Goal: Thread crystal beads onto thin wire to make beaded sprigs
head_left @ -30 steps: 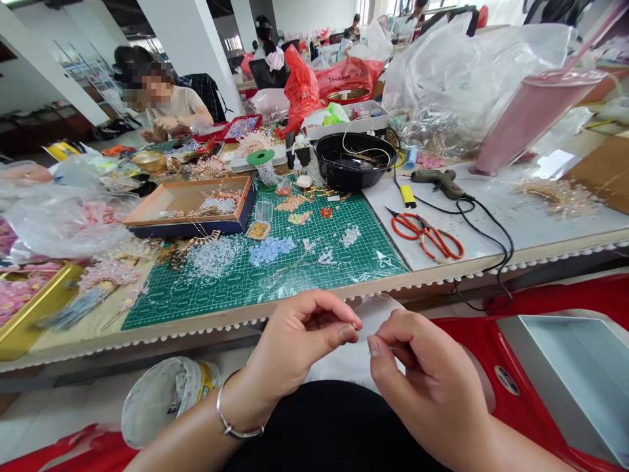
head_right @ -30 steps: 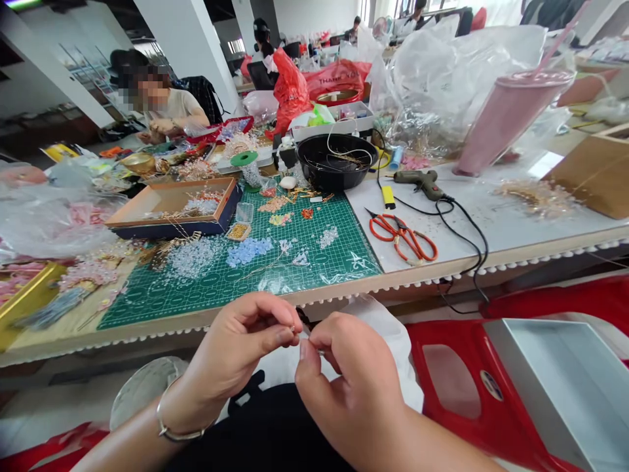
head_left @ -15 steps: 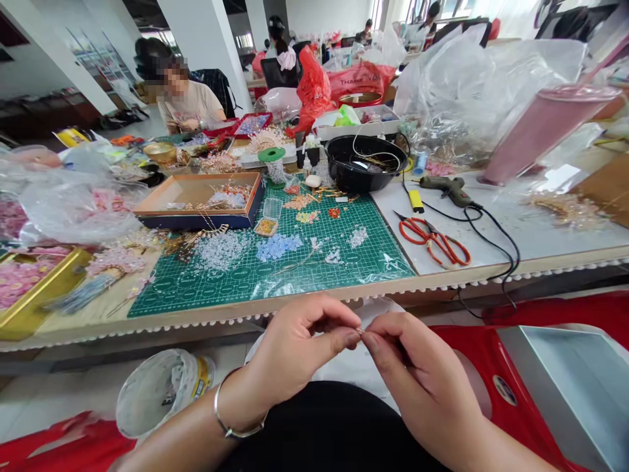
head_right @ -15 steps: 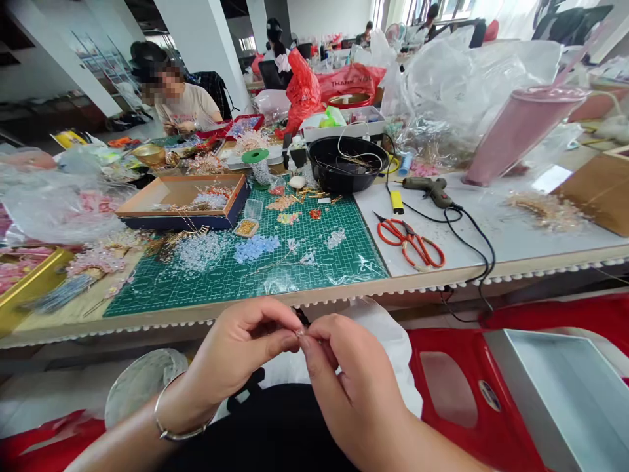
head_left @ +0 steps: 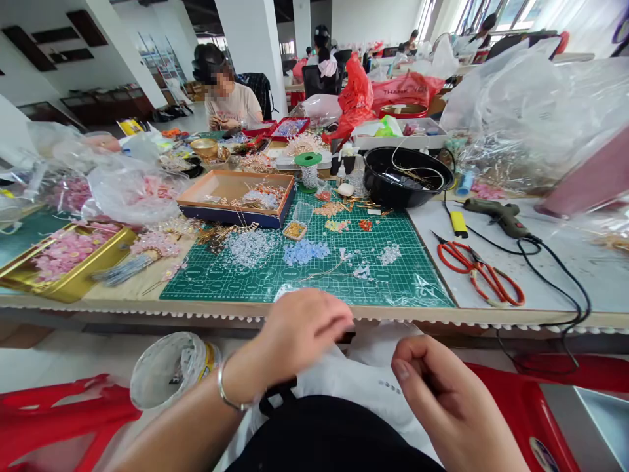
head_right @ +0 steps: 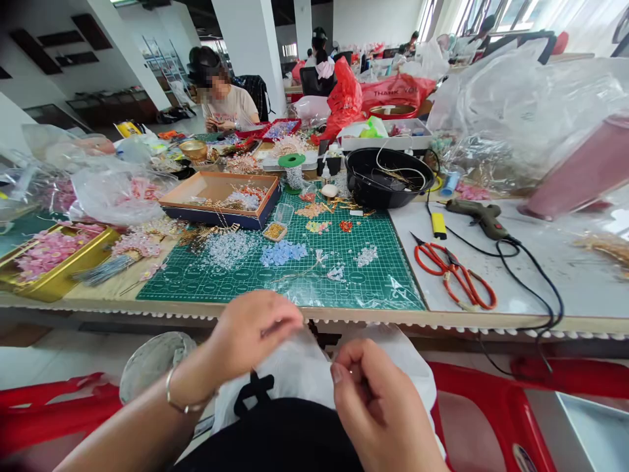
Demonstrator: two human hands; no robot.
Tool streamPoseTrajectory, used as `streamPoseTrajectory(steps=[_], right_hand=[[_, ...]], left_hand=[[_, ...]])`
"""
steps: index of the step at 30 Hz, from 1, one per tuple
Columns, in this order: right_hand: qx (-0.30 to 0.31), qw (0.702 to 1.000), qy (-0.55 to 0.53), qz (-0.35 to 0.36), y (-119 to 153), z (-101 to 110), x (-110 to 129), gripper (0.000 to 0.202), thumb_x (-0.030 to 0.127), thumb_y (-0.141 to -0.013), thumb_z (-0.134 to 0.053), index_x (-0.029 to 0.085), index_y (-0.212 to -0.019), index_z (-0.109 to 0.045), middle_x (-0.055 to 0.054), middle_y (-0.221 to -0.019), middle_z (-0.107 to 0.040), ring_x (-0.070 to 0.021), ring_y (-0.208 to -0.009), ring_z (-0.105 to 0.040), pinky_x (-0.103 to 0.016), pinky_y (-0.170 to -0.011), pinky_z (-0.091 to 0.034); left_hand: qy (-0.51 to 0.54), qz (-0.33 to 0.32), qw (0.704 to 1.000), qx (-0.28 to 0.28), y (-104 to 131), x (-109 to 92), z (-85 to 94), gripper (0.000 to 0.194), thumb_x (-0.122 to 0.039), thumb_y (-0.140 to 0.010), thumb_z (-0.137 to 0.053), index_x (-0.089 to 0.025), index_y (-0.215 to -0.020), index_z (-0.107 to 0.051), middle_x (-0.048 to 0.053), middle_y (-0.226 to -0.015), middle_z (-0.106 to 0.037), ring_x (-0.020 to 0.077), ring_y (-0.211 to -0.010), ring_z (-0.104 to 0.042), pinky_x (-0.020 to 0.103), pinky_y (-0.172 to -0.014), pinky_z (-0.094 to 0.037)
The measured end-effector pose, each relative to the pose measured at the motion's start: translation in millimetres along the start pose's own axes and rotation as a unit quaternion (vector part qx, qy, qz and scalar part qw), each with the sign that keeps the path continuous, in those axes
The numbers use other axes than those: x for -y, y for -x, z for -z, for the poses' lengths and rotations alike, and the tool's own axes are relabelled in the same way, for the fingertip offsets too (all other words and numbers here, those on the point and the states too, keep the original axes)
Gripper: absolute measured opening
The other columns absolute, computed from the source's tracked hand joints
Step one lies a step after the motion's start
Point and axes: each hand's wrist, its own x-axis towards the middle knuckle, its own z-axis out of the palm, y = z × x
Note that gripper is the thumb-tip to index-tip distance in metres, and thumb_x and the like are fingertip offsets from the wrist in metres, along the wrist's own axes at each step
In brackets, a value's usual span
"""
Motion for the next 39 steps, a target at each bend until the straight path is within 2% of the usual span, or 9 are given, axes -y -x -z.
streamPoseTrajectory(steps=[3,7,17,21,25,28,30,32,39], right_hand=[[0.009,1.000,-0.020,-0.008,-0.5,-3.9,2.0,0.018,0.033,-0.090,-0.044,0.024,-0.075,-0.049,0.004,-0.059,-0.039,-0.0117,-0.048,-0.038,-0.021,-0.040,-0.032],[-0.011,0.999,-0.041,-0.030,-1.0,-11.2,10.7,0.021,0.032,-0.089,-0.043,0.024,-0.070,-0.046,0.006,-0.057,-0.035,-0.0116,-0.049,-0.034,-0.022,-0.043,-0.030],[0.017,0.998,-0.053,-0.032,-3.8,-11.4,5.8,0.018,0.028,-0.086,-0.045,0.023,-0.069,-0.046,0.005,-0.056,-0.038,-0.0117,-0.049,-0.036,-0.022,-0.044,-0.032],[0.022,0.999,-0.040,-0.016,-5.7,-10.4,0.1,0.017,0.025,-0.087,-0.045,0.023,-0.070,-0.045,0.006,-0.056,-0.038,-0.0112,-0.049,-0.037,-0.021,-0.042,-0.032],[-0.016,0.999,-0.007,0.035,-6.6,-8.5,5.0,0.016,0.020,-0.085,-0.046,0.023,-0.069,-0.044,0.006,-0.053,-0.039,-0.0103,-0.046,-0.038,-0.021,-0.041,-0.032],[-0.066,0.990,0.040,0.119,-5.6,-4.2,12.8,0.014,0.016,-0.082,-0.048,0.022,-0.069,-0.045,0.007,-0.051,-0.039,-0.0089,-0.042,-0.036,-0.020,-0.039,-0.030],[-0.091,0.979,0.061,0.170,-3.9,-1.0,17.9,0.013,0.013,-0.080,-0.049,0.021,-0.071,-0.046,0.008,-0.050,-0.041,-0.0081,-0.041,-0.036,-0.020,-0.039,-0.031],[-0.105,0.972,0.069,0.199,-1.6,1.6,21.6,0.013,0.011,-0.080,-0.049,0.021,-0.071,-0.046,0.007,-0.051,-0.044,-0.0073,-0.041,-0.037,-0.019,-0.040,-0.032],[-0.129,0.964,0.076,0.219,6.9,7.2,23.0,0.014,0.011,-0.080,-0.049,0.022,-0.072,-0.045,0.007,-0.050,-0.045,-0.0070,-0.039,-0.037,-0.019,-0.039,-0.031]], left_hand=[[-0.153,0.124,0.979,-0.044,-1.6,59.1,2.6,0.019,-0.024,-0.090,-0.048,-0.022,-0.097,-0.065,0.003,-0.097,-0.068,0.0172,-0.087,-0.061,0.031,-0.077,-0.047],[-0.197,0.145,0.969,-0.033,-4.2,114.4,-1.3,0.019,-0.019,-0.086,-0.051,-0.019,-0.092,-0.069,0.007,-0.091,-0.067,0.0237,-0.087,-0.058,0.038,-0.078,-0.046],[-0.170,0.157,0.973,-0.024,-4.6,123.4,-6.2,0.017,-0.018,-0.085,-0.051,-0.019,-0.086,-0.067,0.008,-0.087,-0.061,0.0255,-0.089,-0.055,0.040,-0.081,-0.044],[-0.112,0.184,0.975,-0.060,-3.1,107.7,-2.6,0.015,-0.024,-0.087,-0.051,-0.018,-0.088,-0.064,0.008,-0.090,-0.063,0.0237,-0.088,-0.058,0.040,-0.082,-0.045],[0.044,0.208,0.975,-0.070,1.4,55.0,-7.4,0.020,-0.032,-0.093,-0.041,-0.020,-0.100,-0.056,0.004,-0.088,-0.067,0.0138,-0.068,-0.061,0.024,-0.055,-0.049],[0.443,0.238,0.864,-0.035,4.4,3.6,-14.9,0.010,-0.028,-0.089,-0.054,-0.018,-0.093,-0.055,0.005,-0.087,-0.068,0.0135,-0.069,-0.064,0.017,-0.044,-0.044],[0.574,0.238,0.783,0.002,5.1,-23.5,-18.3,0.009,-0.023,-0.083,-0.063,-0.016,-0.087,-0.058,0.004,-0.081,-0.068,0.0127,-0.066,-0.064,0.014,-0.041,-0.043],[0.627,0.239,0.741,0.022,4.8,-40.4,-19.8,0.009,-0.019,-0.079,-0.068,-0.015,-0.083,-0.061,0.004,-0.079,-0.068,0.0119,-0.064,-0.064,0.013,-0.040,-0.043],[0.632,0.229,0.740,0.022,5.0,-51.4,-20.9,0.008,-0.012,-0.078,-0.068,-0.016,-0.084,-0.066,0.004,-0.080,-0.068,0.0103,-0.065,-0.064,0.012,-0.043,-0.046]])
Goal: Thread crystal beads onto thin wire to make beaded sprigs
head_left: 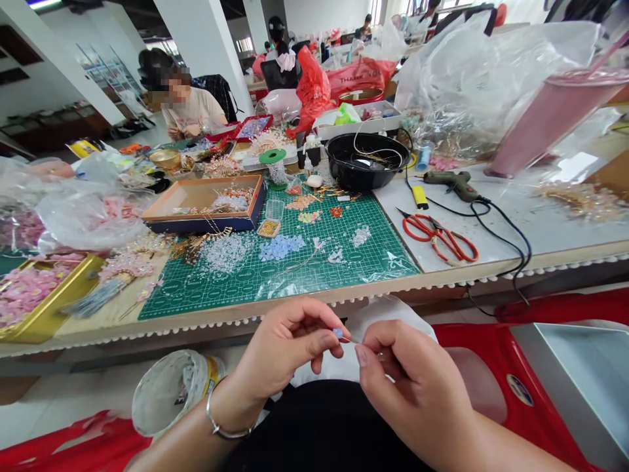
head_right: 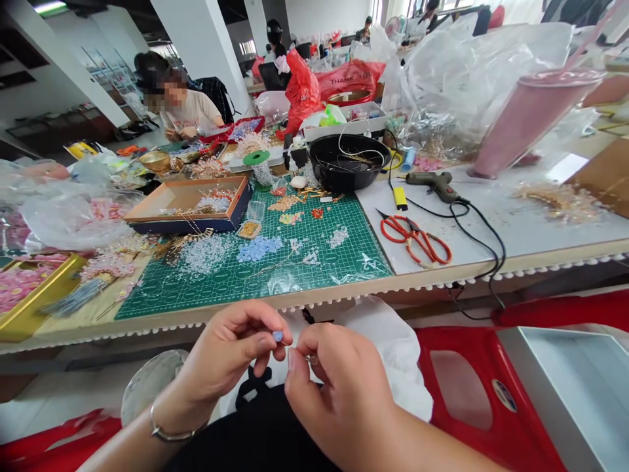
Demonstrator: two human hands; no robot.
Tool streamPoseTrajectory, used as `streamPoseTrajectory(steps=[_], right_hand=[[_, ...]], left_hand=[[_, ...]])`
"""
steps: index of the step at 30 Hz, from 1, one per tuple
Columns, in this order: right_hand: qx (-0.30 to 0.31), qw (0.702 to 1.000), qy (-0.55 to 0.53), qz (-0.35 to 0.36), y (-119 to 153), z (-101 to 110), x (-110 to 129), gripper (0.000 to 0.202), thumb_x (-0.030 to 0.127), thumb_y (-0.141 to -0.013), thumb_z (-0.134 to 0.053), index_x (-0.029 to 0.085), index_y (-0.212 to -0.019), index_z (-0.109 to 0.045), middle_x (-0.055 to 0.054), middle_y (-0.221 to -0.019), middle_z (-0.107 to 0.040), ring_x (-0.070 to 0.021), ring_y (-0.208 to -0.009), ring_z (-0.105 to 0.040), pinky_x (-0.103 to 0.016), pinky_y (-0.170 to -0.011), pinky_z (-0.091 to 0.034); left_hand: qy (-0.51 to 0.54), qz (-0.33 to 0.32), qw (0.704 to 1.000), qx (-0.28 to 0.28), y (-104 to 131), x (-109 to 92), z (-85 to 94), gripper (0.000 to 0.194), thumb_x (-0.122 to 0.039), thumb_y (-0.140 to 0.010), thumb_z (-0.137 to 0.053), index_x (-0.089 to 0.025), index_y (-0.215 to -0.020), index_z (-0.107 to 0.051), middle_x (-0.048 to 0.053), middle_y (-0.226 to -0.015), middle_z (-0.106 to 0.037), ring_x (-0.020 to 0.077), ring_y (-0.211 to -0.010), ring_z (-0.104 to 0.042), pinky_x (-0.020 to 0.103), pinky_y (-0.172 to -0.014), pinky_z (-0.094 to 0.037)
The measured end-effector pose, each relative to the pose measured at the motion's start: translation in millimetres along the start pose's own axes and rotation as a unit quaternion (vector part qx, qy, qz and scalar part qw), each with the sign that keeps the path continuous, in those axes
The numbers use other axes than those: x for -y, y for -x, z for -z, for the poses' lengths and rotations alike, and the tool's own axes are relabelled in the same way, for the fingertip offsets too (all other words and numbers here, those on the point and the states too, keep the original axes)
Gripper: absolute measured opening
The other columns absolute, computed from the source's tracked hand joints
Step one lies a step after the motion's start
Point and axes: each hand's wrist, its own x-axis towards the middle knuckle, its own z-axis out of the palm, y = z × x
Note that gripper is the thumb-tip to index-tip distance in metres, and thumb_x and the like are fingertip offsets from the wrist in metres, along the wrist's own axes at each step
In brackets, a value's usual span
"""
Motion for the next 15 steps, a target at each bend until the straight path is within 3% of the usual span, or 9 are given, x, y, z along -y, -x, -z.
streamPoseTrajectory(steps=[8,11,15], right_hand=[[0.013,1.000,-0.001,-0.010,3.8,1.5,-0.2,0.015,0.012,-0.081,-0.049,0.022,-0.071,-0.045,0.007,-0.052,-0.044,-0.0075,-0.042,-0.036,-0.020,-0.041,-0.031],[0.053,0.997,-0.051,-0.034,5.4,0.1,-1.2,0.013,0.014,-0.085,-0.048,0.022,-0.074,-0.046,0.007,-0.054,-0.044,-0.0082,-0.044,-0.037,-0.021,-0.042,-0.031],[0.107,0.976,-0.154,-0.109,7.4,-1.2,-3.8,0.014,0.022,-0.092,-0.045,0.022,-0.078,-0.047,0.006,-0.057,-0.045,-0.0094,-0.047,-0.039,-0.021,-0.043,-0.032]], left_hand=[[-0.045,-0.005,0.999,-0.006,6.6,-2.2,-7.7,0.011,-0.014,-0.077,-0.070,-0.018,-0.086,-0.065,0.001,-0.079,-0.066,0.0087,-0.065,-0.061,0.013,-0.046,-0.047],[-0.123,-0.023,0.992,-0.027,10.1,-6.9,-8.4,0.017,-0.016,-0.073,-0.073,-0.020,-0.087,-0.064,-0.001,-0.080,-0.066,0.0076,-0.066,-0.059,0.015,-0.053,-0.048],[-0.268,-0.069,0.961,-0.005,12.8,-14.0,-6.6,0.002,-0.020,-0.081,-0.066,-0.021,-0.082,-0.065,0.000,-0.086,-0.069,0.0092,-0.070,-0.061,0.019,-0.061,-0.049]])
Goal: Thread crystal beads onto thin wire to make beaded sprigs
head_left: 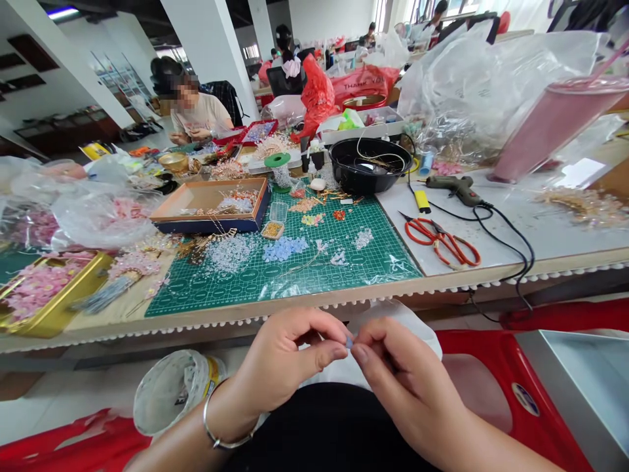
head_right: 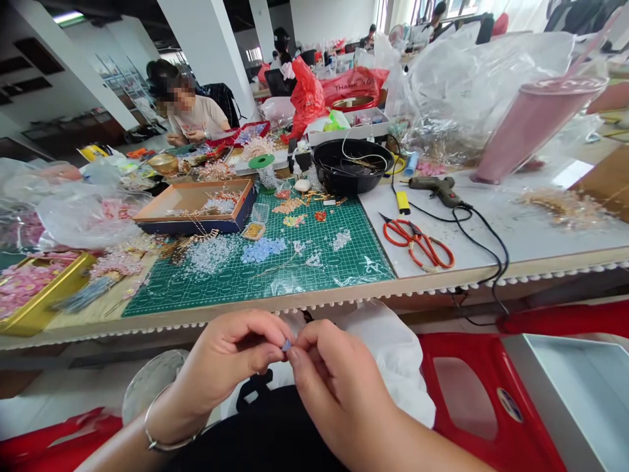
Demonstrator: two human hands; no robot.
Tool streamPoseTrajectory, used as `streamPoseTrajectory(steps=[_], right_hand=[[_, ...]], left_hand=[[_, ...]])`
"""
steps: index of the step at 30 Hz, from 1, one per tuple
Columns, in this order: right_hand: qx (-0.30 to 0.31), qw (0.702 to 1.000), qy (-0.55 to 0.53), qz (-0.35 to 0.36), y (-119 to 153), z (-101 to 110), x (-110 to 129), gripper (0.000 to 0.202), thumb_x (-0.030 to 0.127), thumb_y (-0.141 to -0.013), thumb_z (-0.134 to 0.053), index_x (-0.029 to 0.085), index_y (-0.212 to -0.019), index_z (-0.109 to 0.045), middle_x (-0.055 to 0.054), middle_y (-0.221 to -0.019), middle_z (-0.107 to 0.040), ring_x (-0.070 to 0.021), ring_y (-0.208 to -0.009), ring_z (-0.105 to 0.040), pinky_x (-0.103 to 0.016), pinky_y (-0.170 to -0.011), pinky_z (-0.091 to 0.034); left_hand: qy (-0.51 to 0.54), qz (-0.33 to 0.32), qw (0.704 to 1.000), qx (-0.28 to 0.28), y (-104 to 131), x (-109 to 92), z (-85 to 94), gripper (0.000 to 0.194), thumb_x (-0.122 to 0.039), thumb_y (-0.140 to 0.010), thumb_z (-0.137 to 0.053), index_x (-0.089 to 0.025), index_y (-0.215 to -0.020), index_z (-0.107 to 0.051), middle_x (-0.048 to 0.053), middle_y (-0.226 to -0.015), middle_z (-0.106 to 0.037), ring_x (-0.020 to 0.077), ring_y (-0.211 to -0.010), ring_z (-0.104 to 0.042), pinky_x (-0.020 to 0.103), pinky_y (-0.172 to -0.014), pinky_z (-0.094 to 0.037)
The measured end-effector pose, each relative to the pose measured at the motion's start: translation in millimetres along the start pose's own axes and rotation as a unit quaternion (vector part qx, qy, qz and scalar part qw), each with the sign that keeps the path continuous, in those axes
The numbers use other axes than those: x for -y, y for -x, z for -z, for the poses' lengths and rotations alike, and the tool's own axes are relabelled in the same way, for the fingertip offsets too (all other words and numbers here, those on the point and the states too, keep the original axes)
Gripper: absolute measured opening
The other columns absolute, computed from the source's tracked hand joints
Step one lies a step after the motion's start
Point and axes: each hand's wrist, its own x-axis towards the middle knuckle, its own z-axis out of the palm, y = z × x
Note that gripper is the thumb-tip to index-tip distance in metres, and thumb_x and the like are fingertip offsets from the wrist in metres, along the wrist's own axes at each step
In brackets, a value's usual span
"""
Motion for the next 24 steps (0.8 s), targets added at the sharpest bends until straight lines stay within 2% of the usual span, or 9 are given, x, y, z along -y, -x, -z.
streamPoseTrajectory(steps=[3,6,8,11,15,17,21,24], right_hand=[[0.013,0.998,-0.042,-0.041,0.6,0.2,-3.2,0.016,0.028,-0.094,-0.043,0.023,-0.080,-0.047,0.005,-0.060,-0.046,-0.0105,-0.052,-0.041,-0.021,-0.046,-0.036],[0.034,0.995,-0.060,-0.067,0.0,0.4,-5.5,0.013,0.033,-0.094,-0.042,0.023,-0.090,-0.049,0.002,-0.069,-0.051,-0.0125,-0.061,-0.048,-0.022,-0.053,-0.042],[0.046,0.994,-0.067,-0.073,-1.3,0.0,-5.9,0.013,0.035,-0.093,-0.043,0.024,-0.098,-0.048,0.001,-0.073,-0.053,-0.0147,-0.069,-0.053,-0.023,-0.056,-0.044],[0.037,0.996,-0.050,-0.071,-4.5,-2.1,-5.6,0.014,0.035,-0.092,-0.044,0.023,-0.090,-0.050,0.000,-0.073,-0.054,-0.0160,-0.072,-0.055,-0.024,-0.057,-0.045],[0.029,0.996,-0.033,-0.079,-9.9,-7.5,-6.5,0.021,0.033,-0.091,-0.044,0.022,-0.075,-0.051,0.003,-0.062,-0.047,-0.0123,-0.054,-0.045,-0.022,-0.048,-0.040],[0.032,0.994,-0.046,-0.092,-12.5,-9.9,-7.3,0.018,0.032,-0.089,-0.047,0.021,-0.076,-0.053,0.003,-0.060,-0.047,-0.0114,-0.050,-0.043,-0.021,-0.045,-0.039],[0.017,0.989,-0.098,-0.109,-17.3,-10.1,-8.6,0.013,0.033,-0.087,-0.051,0.021,-0.090,-0.055,0.000,-0.069,-0.057,-0.0126,-0.059,-0.052,-0.021,-0.053,-0.046],[0.029,0.987,-0.114,-0.109,-21.3,-7.3,-9.6,0.013,0.032,-0.090,-0.048,0.022,-0.086,-0.055,0.000,-0.073,-0.058,-0.0136,-0.067,-0.054,-0.023,-0.060,-0.048]], left_hand=[[-0.134,-0.080,0.988,0.014,0.1,-2.5,3.2,0.011,-0.013,-0.086,-0.057,-0.022,-0.088,-0.065,0.000,-0.090,-0.070,0.0100,-0.076,-0.063,0.021,-0.069,-0.050],[-0.250,-0.188,0.950,-0.013,0.5,-2.9,4.7,0.018,-0.006,-0.083,-0.056,-0.020,-0.094,-0.060,0.002,-0.098,-0.068,0.0134,-0.093,-0.061,0.027,-0.086,-0.047],[-0.285,-0.226,0.931,-0.024,1.1,-2.5,5.4,0.021,-0.004,-0.082,-0.056,-0.019,-0.097,-0.057,0.004,-0.103,-0.065,0.0143,-0.096,-0.059,0.029,-0.089,-0.046],[-0.306,-0.237,0.922,-0.023,1.0,-1.7,7.7,0.022,-0.003,-0.081,-0.055,-0.018,-0.097,-0.054,0.006,-0.105,-0.062,0.0151,-0.099,-0.057,0.030,-0.090,-0.046],[-0.315,-0.230,0.921,0.004,-4.3,-1.6,14.3,0.017,-0.005,-0.083,-0.053,-0.017,-0.095,-0.053,0.007,-0.102,-0.062,0.0152,-0.096,-0.057,0.029,-0.088,-0.046],[-0.316,-0.232,0.920,0.020,-8.4,-2.2,17.8,0.014,-0.007,-0.083,-0.052,-0.017,-0.094,-0.052,0.006,-0.098,-0.063,0.0151,-0.094,-0.057,0.029,-0.086,-0.047],[-0.324,-0.247,0.913,0.028,-15.3,-2.1,20.8,0.015,-0.007,-0.084,-0.052,-0.017,-0.095,-0.052,0.008,-0.097,-0.063,0.0163,-0.093,-0.057,0.030,-0.085,-0.048],[-0.326,-0.257,0.910,0.017,-17.8,0.1,20.0,0.019,-0.006,-0.083,-0.052,-0.017,-0.097,-0.052,0.008,-0.101,-0.062,0.0174,-0.096,-0.056,0.032,-0.087,-0.047]])
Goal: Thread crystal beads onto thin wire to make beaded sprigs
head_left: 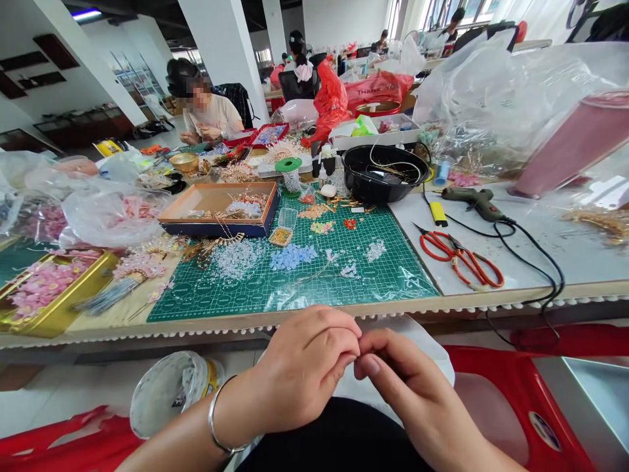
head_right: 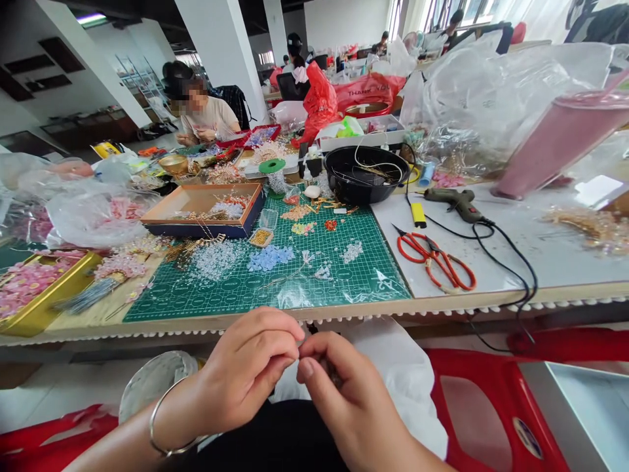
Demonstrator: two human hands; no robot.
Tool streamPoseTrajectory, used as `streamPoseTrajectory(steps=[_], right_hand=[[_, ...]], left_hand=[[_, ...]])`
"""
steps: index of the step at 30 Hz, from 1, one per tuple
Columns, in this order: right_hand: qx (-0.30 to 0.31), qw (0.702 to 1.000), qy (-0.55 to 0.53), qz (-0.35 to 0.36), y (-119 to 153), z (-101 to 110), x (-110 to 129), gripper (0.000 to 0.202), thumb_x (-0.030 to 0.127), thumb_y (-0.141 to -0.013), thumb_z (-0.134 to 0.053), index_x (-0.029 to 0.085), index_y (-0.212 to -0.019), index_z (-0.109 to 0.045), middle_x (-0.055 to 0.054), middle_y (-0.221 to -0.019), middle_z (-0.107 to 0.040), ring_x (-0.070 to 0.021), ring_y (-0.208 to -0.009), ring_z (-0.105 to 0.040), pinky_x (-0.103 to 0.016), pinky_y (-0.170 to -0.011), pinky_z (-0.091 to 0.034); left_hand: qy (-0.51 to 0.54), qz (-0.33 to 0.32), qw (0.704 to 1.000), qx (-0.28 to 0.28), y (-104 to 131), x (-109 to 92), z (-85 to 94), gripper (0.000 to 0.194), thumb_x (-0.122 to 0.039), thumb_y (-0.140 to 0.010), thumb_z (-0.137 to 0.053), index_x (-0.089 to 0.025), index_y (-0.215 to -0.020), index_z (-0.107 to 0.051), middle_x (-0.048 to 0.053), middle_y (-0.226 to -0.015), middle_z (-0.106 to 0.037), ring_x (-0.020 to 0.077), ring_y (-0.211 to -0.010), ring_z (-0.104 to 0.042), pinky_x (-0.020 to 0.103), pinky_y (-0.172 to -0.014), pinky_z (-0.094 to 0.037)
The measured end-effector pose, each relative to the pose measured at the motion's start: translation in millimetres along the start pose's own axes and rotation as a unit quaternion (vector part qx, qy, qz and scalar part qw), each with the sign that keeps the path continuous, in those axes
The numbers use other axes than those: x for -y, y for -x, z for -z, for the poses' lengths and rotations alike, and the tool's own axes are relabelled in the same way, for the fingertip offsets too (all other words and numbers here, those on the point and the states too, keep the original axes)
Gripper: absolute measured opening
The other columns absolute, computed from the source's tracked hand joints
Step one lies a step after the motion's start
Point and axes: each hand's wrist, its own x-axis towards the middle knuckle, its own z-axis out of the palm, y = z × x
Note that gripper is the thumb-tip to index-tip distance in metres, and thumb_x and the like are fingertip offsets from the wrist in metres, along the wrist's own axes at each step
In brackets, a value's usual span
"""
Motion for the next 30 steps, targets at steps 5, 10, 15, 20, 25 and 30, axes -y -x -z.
streamPoseTrajectory(steps=[5,10,15,20,25,30], right_hand=[[-0.022,0.999,-0.013,0.027,-6.0,2.5,-0.7,0.012,0.023,-0.088,-0.043,0.022,-0.079,-0.051,-0.001,-0.078,-0.057,-0.0135,-0.070,-0.053,-0.022,-0.058,-0.046],[-0.012,0.999,0.040,0.001,-7.7,1.9,-2.0,0.015,0.029,-0.088,-0.046,0.021,-0.076,-0.052,0.001,-0.067,-0.051,-0.0123,-0.060,-0.048,-0.022,-0.054,-0.043],[-0.039,0.995,0.092,0.008,-1.5,6.5,-6.7,0.021,0.029,-0.088,-0.046,0.021,-0.068,-0.047,0.003,-0.058,-0.045,-0.0115,-0.052,-0.042,-0.021,-0.046,-0.037],[-0.056,0.993,0.105,0.017,5.7,9.5,-8.3,0.019,0.024,-0.086,-0.045,0.022,-0.067,-0.047,0.004,-0.056,-0.047,-0.0114,-0.050,-0.044,-0.021,-0.046,-0.037],[-0.012,0.991,0.127,0.049,7.9,7.6,-4.8,0.015,0.020,-0.083,-0.047,0.022,-0.068,-0.047,0.004,-0.055,-0.052,-0.0109,-0.048,-0.048,-0.019,-0.045,-0.038],[-0.039,0.990,0.130,0.042,10.2,3.2,-1.9,0.016,0.020,-0.081,-0.044,0.022,-0.065,-0.046,0.005,-0.054,-0.051,-0.0107,-0.049,-0.048,-0.019,-0.046,-0.037]], left_hand=[[0.015,0.037,0.999,0.000,0.2,6.2,-1.3,0.019,-0.004,-0.083,-0.047,-0.018,-0.095,-0.052,0.007,-0.102,-0.059,0.0163,-0.095,-0.056,0.030,-0.085,-0.046],[0.019,0.038,0.999,0.017,0.1,6.0,-2.6,0.017,-0.005,-0.084,-0.049,-0.017,-0.096,-0.052,0.007,-0.105,-0.060,0.0159,-0.097,-0.055,0.031,-0.087,-0.046],[0.011,-0.006,0.999,0.041,-10.0,18.0,0.9,0.008,-0.015,-0.087,-0.050,-0.019,-0.093,-0.055,0.005,-0.097,-0.065,0.0149,-0.094,-0.059,0.028,-0.084,-0.048],[-0.305,0.228,0.924,0.042,-44.0,107.3,37.8,0.026,-0.028,-0.093,-0.040,-0.025,-0.108,-0.061,0.002,-0.104,-0.067,0.0164,-0.091,-0.062,0.030,-0.076,-0.049],[-0.379,0.284,0.871,0.133,-68.2,192.9,58.6,0.021,-0.029,-0.090,-0.050,-0.016,-0.097,-0.065,0.008,-0.099,-0.065,0.0216,-0.093,-0.061,0.039,-0.081,-0.050],[-0.398,0.301,0.841,0.208,-69.9,215.7,44.9,0.030,-0.032,-0.089,-0.054,-0.013,-0.113,-0.056,0.010,-0.113,-0.058,0.0201,-0.096,-0.059,0.040,-0.082,-0.051]])
